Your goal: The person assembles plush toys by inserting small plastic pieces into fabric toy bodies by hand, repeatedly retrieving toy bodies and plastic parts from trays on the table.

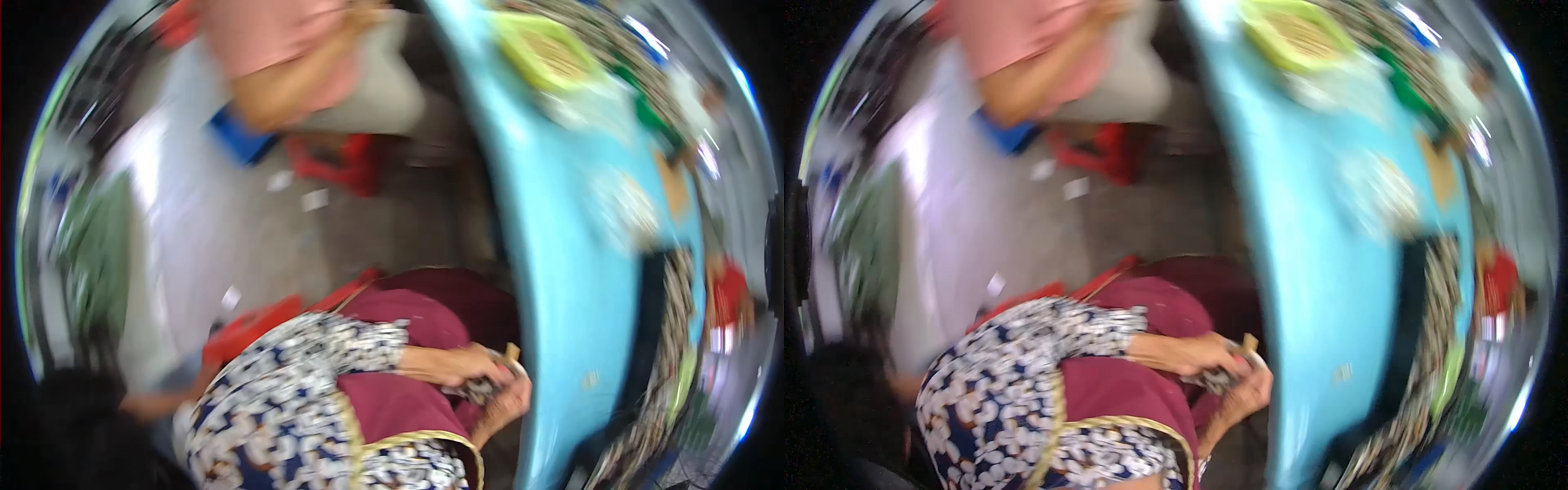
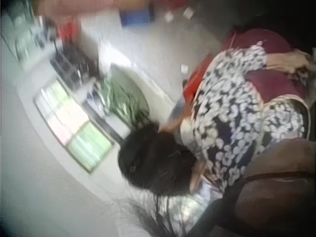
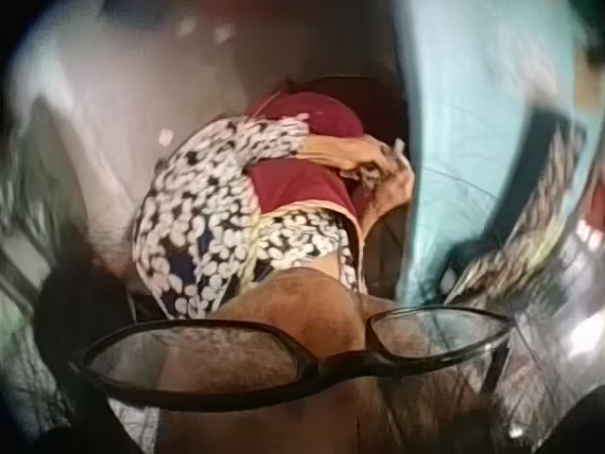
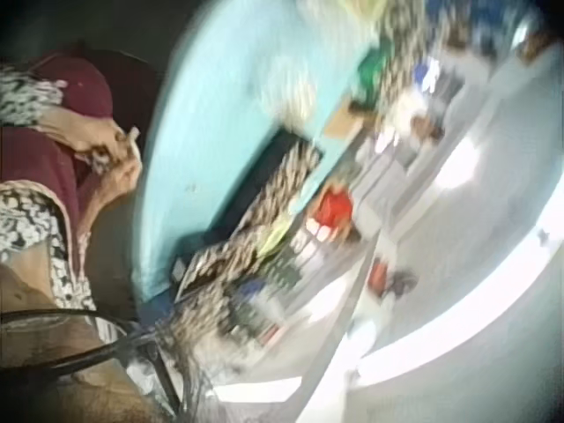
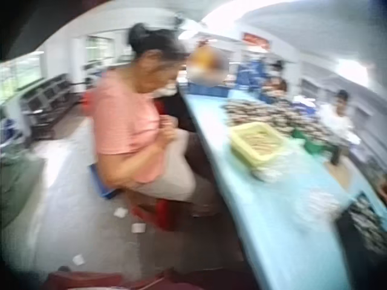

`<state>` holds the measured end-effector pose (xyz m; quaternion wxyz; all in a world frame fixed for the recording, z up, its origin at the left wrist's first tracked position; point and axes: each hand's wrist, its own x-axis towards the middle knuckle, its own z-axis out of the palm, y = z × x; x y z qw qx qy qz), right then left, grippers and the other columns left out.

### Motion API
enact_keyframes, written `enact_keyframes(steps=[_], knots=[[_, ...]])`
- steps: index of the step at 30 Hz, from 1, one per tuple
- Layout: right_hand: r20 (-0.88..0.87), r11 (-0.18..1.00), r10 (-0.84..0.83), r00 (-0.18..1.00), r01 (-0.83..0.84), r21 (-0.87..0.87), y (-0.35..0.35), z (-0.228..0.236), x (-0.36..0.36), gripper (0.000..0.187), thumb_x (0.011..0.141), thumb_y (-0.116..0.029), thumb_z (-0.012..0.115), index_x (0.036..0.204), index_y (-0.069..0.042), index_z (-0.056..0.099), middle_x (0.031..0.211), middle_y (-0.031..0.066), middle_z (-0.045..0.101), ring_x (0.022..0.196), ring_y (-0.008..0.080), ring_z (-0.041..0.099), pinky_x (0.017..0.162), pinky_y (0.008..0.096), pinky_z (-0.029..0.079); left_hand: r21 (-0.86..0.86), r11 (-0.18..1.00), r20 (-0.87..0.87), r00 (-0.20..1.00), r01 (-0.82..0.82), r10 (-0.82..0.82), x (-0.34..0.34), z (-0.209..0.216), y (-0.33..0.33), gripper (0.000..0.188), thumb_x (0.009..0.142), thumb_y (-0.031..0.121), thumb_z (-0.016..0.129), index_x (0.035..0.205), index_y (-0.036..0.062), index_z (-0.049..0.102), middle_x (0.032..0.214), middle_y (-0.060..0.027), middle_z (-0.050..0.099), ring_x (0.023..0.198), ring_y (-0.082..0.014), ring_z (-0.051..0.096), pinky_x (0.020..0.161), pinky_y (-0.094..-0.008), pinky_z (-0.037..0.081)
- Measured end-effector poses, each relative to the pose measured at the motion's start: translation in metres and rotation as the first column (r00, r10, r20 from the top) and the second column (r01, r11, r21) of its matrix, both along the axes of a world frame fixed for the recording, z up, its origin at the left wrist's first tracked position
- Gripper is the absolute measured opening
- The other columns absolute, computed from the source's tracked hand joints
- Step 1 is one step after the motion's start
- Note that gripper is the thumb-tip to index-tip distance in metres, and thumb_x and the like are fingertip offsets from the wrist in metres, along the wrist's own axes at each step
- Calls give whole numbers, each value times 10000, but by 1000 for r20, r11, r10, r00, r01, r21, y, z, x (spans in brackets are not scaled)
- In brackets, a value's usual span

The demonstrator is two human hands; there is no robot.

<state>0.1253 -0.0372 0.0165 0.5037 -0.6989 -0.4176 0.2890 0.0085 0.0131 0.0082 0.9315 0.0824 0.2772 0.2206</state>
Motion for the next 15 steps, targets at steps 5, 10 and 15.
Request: enact_keyframes(steps=[5,10,15], knots=[[7,998,-30,1000,30,-55,3,-12,-14,195,897,-149,502,922,8,616,787,105,632,693,157,594,628,295,483,-83,997,88,996,3,5,-25,-55,-5,250,878,116,544,1119,47,548,1050,-84,614,973,-211,595,848,-382,489],[336,998,19,942,-39,53,14,-37,-8,193,797,-215,519,762,-53,618,796,139,579,702,343,604,611,452,487,24,972,11,972,235,-236,-32,-56,24,394,905,298,538,1230,83,482,1220,-53,537,1142,-229,490,1001,-420,363],[38,979,-168,985,171,-115,9,-38,-14,229,785,-241,578,796,-14,594,742,204,635,749,367,633,647,475,495,104,859,-188,858,501,-477,-41,-62,59,411,896,269,560,1255,87,479,1260,-50,522,1193,-229,452,1034,-419,317]])
